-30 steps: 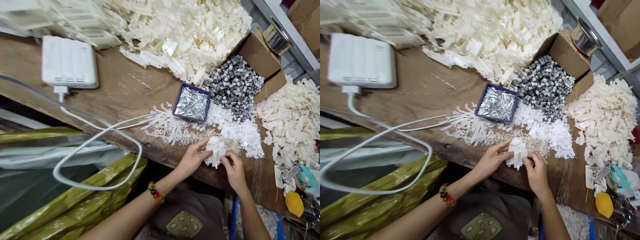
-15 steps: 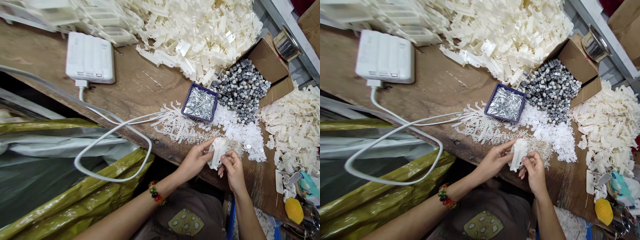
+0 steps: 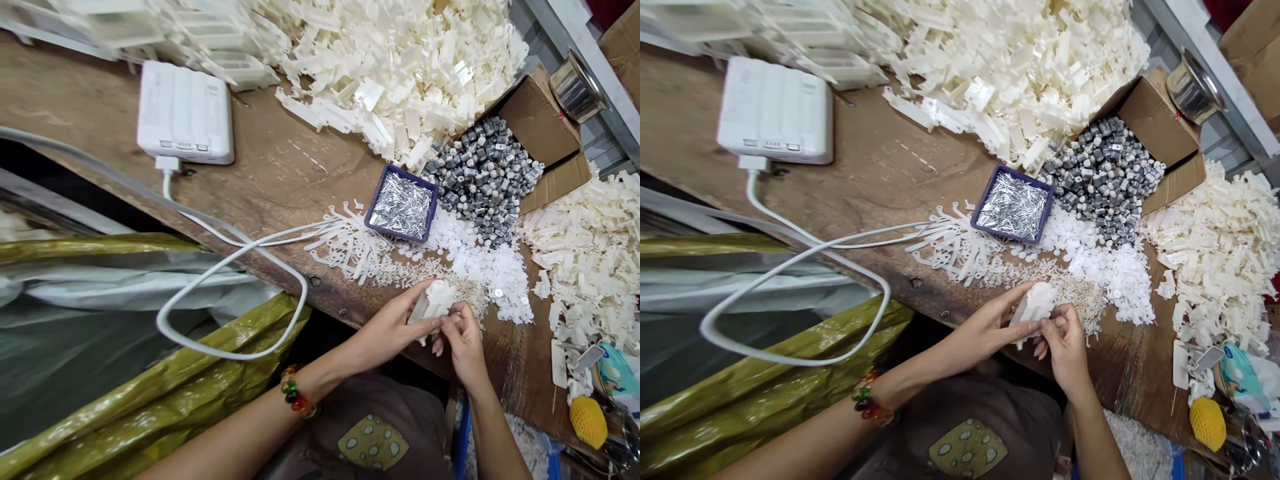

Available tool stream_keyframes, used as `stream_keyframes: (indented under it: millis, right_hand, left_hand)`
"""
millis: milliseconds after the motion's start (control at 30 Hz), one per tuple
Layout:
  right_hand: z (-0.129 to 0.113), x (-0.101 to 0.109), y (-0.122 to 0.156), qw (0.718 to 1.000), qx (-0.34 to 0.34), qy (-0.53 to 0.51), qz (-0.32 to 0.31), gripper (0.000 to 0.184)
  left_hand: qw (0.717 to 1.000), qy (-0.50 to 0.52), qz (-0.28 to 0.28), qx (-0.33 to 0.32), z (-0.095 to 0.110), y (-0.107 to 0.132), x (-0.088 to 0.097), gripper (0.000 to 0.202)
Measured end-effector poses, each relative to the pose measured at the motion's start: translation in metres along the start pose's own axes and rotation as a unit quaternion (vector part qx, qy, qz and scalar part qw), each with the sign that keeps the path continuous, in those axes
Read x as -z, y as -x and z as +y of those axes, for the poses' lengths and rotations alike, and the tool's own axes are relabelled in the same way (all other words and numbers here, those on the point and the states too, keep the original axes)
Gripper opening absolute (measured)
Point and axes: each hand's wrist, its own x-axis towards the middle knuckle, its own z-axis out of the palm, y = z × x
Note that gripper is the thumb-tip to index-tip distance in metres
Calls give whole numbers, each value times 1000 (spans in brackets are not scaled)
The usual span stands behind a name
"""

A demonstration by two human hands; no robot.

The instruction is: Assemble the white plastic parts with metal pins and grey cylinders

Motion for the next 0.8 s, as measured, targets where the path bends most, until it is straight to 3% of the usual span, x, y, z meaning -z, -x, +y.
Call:
stream_keyframes:
  millis: [167, 233, 533, 633, 800]
  right_hand:
    - [-25, 8, -11, 967, 125, 217, -46, 20]
    - [-29, 8, -14, 952, 152, 258, -56, 18]
    - [-18, -2, -8, 954, 188, 232, 20, 26]
    - [-16, -5, -10, 961, 185, 202, 25, 24]
    - [-15, -7, -14, 970, 182, 162, -19, 20]
  left_hand:
    - [997, -66, -25, -37, -1, 2, 3, 50]
    - [996, -70, -30, -42, 0, 3, 5, 49]
    - [999, -9, -31, 17, 3, 9, 3, 52]
    - [998, -50, -13, -23, 2, 7, 3, 48]
    - [984, -142, 4, -105, 0, 6, 7, 43]
